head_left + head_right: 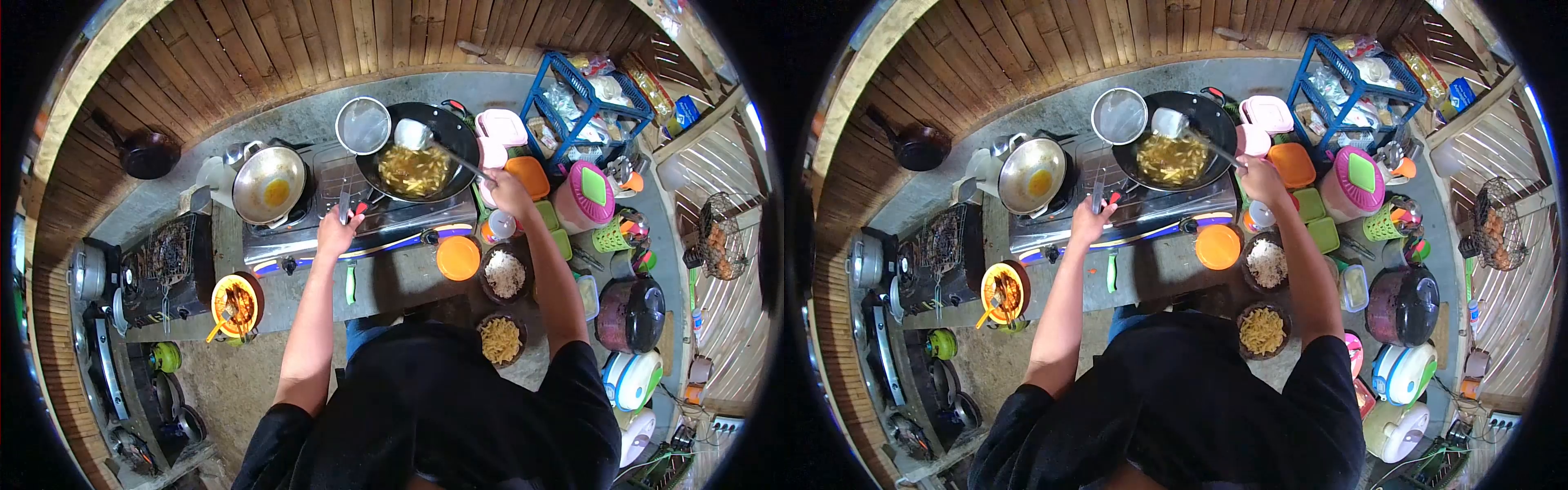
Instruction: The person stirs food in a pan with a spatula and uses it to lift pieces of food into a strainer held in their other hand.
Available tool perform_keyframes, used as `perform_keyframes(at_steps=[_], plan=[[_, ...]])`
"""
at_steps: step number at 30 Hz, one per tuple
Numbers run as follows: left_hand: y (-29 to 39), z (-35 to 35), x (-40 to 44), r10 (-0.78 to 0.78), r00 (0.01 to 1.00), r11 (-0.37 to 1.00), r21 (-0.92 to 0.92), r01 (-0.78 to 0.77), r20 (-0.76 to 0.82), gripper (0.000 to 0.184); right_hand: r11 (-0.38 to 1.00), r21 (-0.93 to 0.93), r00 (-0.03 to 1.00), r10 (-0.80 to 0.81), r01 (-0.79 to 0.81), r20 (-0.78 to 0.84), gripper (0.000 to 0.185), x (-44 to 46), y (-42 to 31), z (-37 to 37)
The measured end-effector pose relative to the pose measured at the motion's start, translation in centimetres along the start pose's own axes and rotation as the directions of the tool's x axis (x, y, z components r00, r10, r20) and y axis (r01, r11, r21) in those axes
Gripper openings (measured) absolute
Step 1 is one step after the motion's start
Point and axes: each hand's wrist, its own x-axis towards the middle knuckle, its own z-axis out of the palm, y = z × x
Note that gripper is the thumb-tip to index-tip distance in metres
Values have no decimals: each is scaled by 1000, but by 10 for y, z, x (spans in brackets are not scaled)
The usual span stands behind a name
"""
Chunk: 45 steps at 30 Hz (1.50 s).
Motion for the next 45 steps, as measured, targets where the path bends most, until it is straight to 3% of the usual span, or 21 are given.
perform_keyframes(at_steps=[1,3,4,6,10,12,13,15,19,21,22,24,25,27,31,34,36,37,39,42,45], plan=[[0,0,0,0,1000,1000,1,0,2,31,1000,0,1000,2,-2,0,27,1,1,0],[1,-1,0,18,1000,1000,24,-18,-3,31,979,-194,993,45,-65,-108,27,8,5,1],[1,-2,0,19,1000,1000,25,-19,-3,31,979,-194,993,45,-66,-109,27,10,7,2],[2,-2,0,8,1000,1000,9,-8,22,31,920,-383,991,33,-81,-131,27,14,12,5],[-1,-1,1,-9,1000,1000,14,8,14,31,917,-397,990,-30,-27,-138,26,17,20,16],[-3,0,2,-13,1000,1000,7,12,15,33,964,-260,996,-27,47,80,28,22,25,20],[-3,0,2,-13,1000,1000,6,13,15,33,964,-260,996,-27,47,80,28,24,30,26],[-1,-1,2,2,1000,999,46,-2,1,33,1000,0,997,-11,11,82,30,25,31,34],[3,-2,0,4,1000,999,53,-4,-1,33,990,128,991,42,-58,124,33,19,26,26],[3,-2,-1,-1,1000,999,50,1,-1,33,992,36,990,-114,117,-83,34,14,26,22],[5,-3,-2,-2,1000,999,50,1,2,33,993,36,990,-112,115,-82,34,9,15,13],[8,-4,-3,-21,1000,1000,19,20,17,32,972,-234,995,-10,-14,-98,33,3,-5,-4],[8,-4,-2,-19,1000,1000,19,19,18,32,972,-234,995,-8,-15,-100,33,3,-2,-4],[7,-4,-2,-16,1000,1000,12,16,12,32,913,-406,989,-33,-29,-144,31,4,8,-4],[2,-2,-2,17,1000,1000,16,-17,4,31,877,-481,972,-109,-5,-210,28,0,21,3],[0,-1,1,11,1000,1000,1,-11,4,31,880,-474,991,-49,-16,-124,20,-2,21,4],[-2,0,2,27,1000,999,29,-27,3,32,974,-226,998,-9,22,57,30,-3,21,5],[-2,0,1,27,1000,999,29,-27,5,32,974,-227,998,-7,20,57,30,-1,31,10],[-1,0,2,14,1000,1000,9,-15,9,32,991,-63,984,-106,116,144,31,5,40,17],[-2,-1,1,24,1000,1000,11,-24,6,32,992,92,991,-100,92,92,28,-4,32,20],[-2,0,1,33,999,999,10,-33,6,32,995,73,997,-66,63,50,31,-8,12,6]])
